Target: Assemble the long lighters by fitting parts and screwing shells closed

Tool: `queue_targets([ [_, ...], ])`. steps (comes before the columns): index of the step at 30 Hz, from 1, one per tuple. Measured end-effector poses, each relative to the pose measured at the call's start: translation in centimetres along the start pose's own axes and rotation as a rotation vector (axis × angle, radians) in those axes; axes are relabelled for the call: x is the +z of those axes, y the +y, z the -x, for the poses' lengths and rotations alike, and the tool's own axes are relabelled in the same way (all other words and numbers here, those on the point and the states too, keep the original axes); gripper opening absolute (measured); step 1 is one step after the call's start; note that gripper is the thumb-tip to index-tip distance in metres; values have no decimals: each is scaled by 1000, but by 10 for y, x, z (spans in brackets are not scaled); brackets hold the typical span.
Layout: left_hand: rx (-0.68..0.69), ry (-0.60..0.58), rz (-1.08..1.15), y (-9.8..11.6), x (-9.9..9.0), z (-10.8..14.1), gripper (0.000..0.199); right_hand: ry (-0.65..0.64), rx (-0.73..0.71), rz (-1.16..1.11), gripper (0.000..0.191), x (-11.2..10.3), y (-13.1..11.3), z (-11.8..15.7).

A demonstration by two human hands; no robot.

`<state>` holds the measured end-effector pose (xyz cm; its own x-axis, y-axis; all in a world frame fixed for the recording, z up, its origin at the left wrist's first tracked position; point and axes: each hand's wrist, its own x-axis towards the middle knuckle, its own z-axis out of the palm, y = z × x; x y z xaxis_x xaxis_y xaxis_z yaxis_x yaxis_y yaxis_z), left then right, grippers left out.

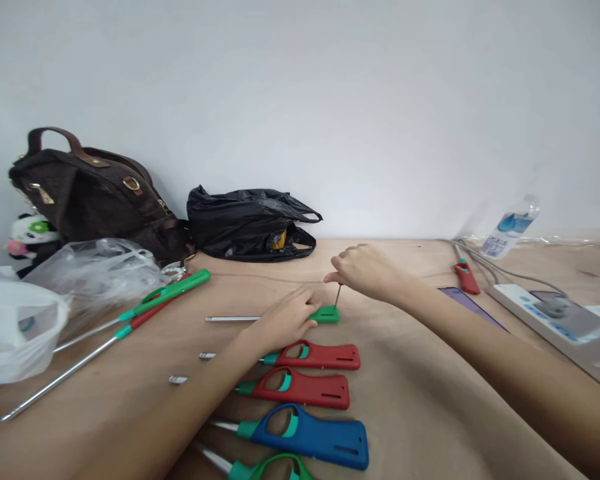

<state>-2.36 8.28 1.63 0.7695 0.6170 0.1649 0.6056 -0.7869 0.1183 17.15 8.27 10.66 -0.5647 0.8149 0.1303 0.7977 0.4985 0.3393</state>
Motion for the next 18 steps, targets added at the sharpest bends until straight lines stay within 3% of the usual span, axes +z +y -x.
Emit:
queue_targets([
  [6,-7,-19,2,-1,1,0,22,-15,-93,-97,16,-6,-2,4],
  [11,20,-1,-6,-3,2,1,23,30,-63,20,30,-4,-8,-2],
  [14,23,6,-1,-4,3,1,23,69,-72,52,21,-6,-10,-1],
  [18,20,11,1,-4,4,1,24,16,-60,74,18,-7,-9,-2],
])
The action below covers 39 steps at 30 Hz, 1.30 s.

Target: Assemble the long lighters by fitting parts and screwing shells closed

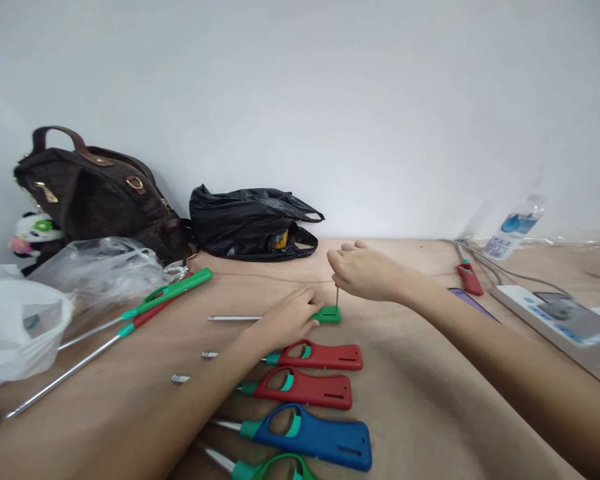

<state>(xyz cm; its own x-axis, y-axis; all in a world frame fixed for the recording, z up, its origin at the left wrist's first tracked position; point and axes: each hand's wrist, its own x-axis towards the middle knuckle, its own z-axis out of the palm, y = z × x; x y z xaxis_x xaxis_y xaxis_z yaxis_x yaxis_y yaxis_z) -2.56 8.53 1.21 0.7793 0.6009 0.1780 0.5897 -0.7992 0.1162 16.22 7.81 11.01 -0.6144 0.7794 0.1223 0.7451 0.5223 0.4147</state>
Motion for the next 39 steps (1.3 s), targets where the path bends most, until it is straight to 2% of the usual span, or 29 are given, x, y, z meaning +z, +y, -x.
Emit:
queue_targets([
  [5,11,19,2,0,1,1,24,-45,53,60,33,8,3,-3],
  [9,-5,6,-3,-2,3,1,27,17,-5,66,22,9,5,2],
  [12,-13,-9,4,-1,2,1,26,-4,-12,46,17,7,5,2],
  [17,2,12,6,-1,1,1,25,-67,20,27,35,2,2,-1],
  [23,40,29,-27,-3,5,2,29,-32,-43,-70,13,-5,0,6],
  [30,60,35,-76,2,4,3,29,-66,28,33,31,-1,0,2],
  [35,67,38,-83,2,4,3,31,-87,-18,-20,18,-6,4,10],
  [39,61,32,-92,3,3,2,27,-91,16,-7,21,-5,3,9],
])
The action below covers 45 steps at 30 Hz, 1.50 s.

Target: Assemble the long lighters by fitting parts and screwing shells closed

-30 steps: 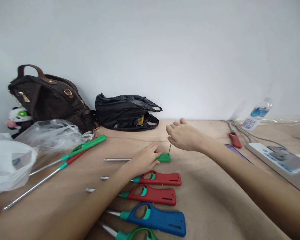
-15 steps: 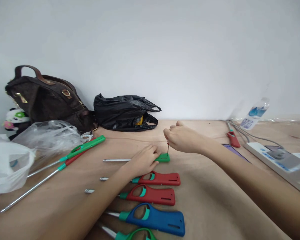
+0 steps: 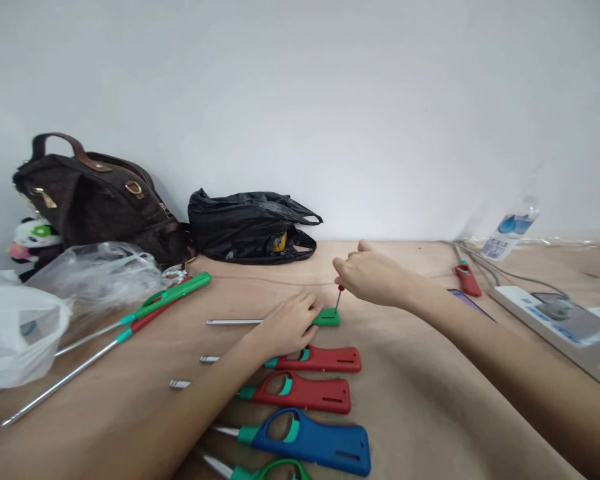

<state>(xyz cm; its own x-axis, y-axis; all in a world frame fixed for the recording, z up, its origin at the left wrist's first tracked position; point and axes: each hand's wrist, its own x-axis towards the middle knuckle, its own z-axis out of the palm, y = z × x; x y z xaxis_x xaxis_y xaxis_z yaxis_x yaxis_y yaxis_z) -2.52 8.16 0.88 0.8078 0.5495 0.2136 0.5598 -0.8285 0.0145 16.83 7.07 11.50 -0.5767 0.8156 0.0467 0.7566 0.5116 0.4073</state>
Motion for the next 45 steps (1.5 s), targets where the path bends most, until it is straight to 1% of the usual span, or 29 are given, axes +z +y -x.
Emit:
queue_targets([
  [2,-1,-4,-4,1,-1,-1,23,4,33,41,29,2,-1,-1],
  [4,-7,-4,-13,2,-2,-1,22,15,28,47,32,2,-2,0],
  [8,-14,-15,-31,2,-1,-1,25,22,-44,-32,17,0,-1,6],
  [11,-17,-24,-34,2,-1,-2,24,39,-50,-41,14,1,-1,6],
  [12,-16,-22,-35,2,-1,-2,23,49,-30,-24,15,2,-2,4],
  [14,-16,-21,-40,2,-1,-2,20,52,13,11,25,5,-2,1],
  [16,-22,-23,-48,3,-1,-2,19,43,4,22,31,6,-1,1],
  [20,-18,-23,-57,2,-1,-2,23,85,-61,-40,17,4,2,7],
  [22,-16,-26,-54,2,0,-2,23,84,-70,-54,14,3,2,7],
  [24,-17,-25,-48,2,0,-2,22,81,-58,-18,12,4,1,4],
  [27,-20,-12,-31,1,1,-2,20,88,-8,43,28,7,-2,-3],
  [29,-18,-3,-18,1,2,-2,20,101,-30,36,33,7,-3,-3],
  [30,-15,0,-14,0,2,-1,22,111,-51,19,31,7,-3,-2],
  [32,-9,-2,-13,1,1,-1,24,124,-81,-18,21,5,-3,1],
  [34,-18,-8,-13,1,0,-1,24,122,-86,-47,13,5,-2,4],
  [37,-36,-9,-11,3,-1,-1,21,130,-73,-56,8,7,-1,2],
  [39,-33,-3,-18,3,-1,-2,18,139,-40,-23,13,10,-1,-3],
  [41,-27,6,-23,3,-1,-2,16,130,2,25,23,12,-1,-6],
  [43,-25,7,-23,2,-1,-2,14,107,15,45,31,14,0,-7],
  [45,-20,3,-27,2,0,-2,16,123,-34,-3,27,15,1,-4],
])
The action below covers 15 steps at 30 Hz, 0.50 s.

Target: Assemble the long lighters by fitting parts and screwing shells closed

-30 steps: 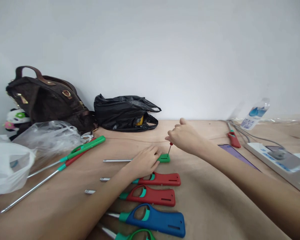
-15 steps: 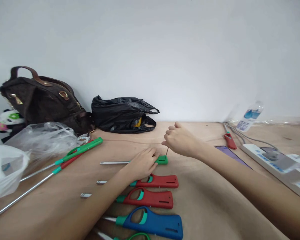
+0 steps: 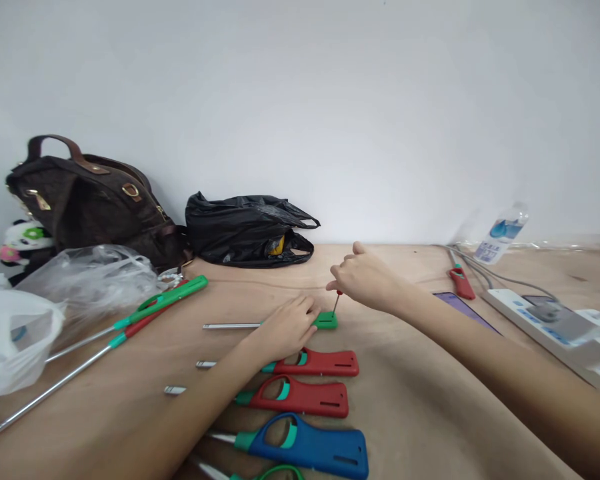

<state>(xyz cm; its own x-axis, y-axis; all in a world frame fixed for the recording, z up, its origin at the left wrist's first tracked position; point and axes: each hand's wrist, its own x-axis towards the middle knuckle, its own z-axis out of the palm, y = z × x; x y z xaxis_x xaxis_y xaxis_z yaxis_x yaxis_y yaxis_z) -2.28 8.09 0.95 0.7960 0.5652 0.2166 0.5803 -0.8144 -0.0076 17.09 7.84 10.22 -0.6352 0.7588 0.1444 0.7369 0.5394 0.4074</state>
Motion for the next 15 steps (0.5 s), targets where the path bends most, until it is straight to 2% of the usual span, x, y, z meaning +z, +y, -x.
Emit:
queue_targets([
  [2,9,2,-2,0,0,1,21,51,-73,-111,14,0,1,5],
  [4,10,7,3,0,0,1,22,69,-123,-223,15,0,3,8],
  [6,0,3,11,1,-1,1,19,38,-117,-265,12,-1,5,9],
  [8,-9,-7,7,2,-2,0,15,12,-79,-225,1,-2,6,6],
  [12,-11,-26,-33,3,-4,-1,15,-8,-27,-32,24,-4,3,-2],
  [15,-14,-30,-43,3,-4,-1,16,-40,-14,15,34,-4,0,-3],
])
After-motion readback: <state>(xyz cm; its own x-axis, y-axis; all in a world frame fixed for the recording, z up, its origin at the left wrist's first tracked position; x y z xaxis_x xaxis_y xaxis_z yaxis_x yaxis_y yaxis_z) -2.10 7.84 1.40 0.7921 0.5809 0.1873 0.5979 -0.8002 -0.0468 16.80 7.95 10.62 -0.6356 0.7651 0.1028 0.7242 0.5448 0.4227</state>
